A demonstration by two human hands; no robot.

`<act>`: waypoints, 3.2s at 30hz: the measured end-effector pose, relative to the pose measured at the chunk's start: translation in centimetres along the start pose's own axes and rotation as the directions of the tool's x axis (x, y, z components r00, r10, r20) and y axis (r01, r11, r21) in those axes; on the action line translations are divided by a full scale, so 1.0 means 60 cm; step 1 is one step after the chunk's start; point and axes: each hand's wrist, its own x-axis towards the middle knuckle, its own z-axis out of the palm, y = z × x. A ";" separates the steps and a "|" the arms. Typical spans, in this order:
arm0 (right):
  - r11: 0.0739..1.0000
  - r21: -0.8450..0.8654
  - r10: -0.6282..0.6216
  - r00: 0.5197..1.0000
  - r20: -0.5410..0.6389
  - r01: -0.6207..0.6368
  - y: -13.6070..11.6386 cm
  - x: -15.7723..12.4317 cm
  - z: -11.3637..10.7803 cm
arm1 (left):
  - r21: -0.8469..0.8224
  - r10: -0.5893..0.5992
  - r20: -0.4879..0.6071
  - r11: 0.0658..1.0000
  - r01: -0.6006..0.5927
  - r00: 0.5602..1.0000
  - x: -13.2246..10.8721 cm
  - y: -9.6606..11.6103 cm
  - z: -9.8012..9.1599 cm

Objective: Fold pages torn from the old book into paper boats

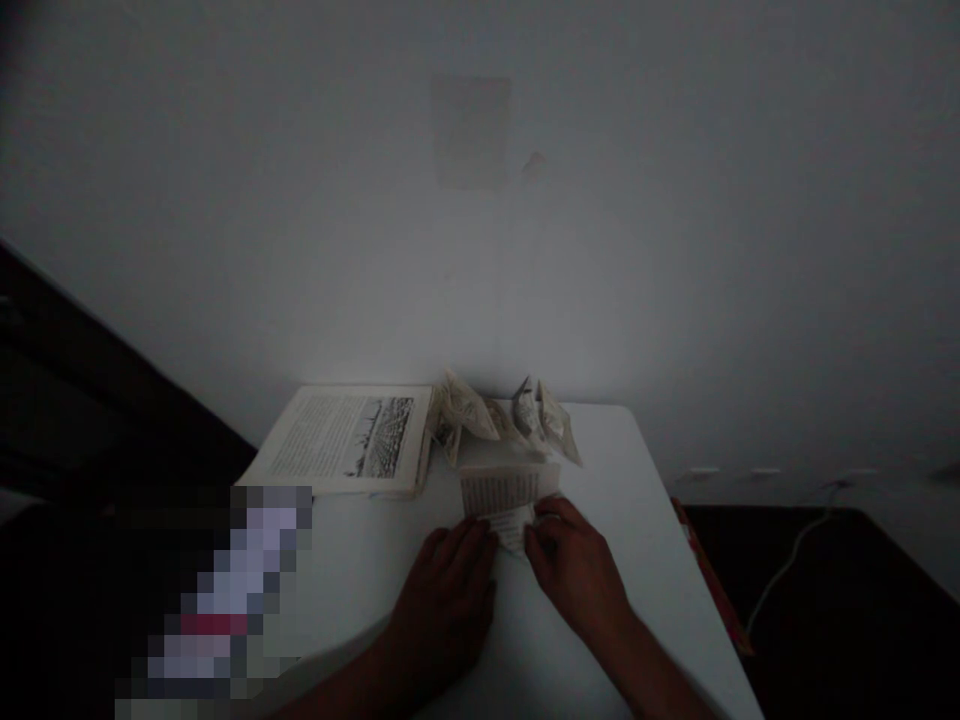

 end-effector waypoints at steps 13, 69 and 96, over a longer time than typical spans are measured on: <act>0.998 0.054 0.037 0.999 -0.001 -0.037 0.003 0.001 0.002 | -0.008 -0.016 0.021 1.000 0.016 1.000 0.003 0.000 -0.003; 0.995 0.069 0.069 0.997 -0.027 -0.067 0.001 0.004 0.004 | -0.032 -0.224 0.072 0.973 0.227 0.972 0.006 -0.002 -0.023; 0.998 0.035 0.054 0.998 -0.030 -0.053 0.003 0.003 0.005 | -0.012 -0.154 -0.034 0.988 0.154 0.987 0.002 -0.005 -0.016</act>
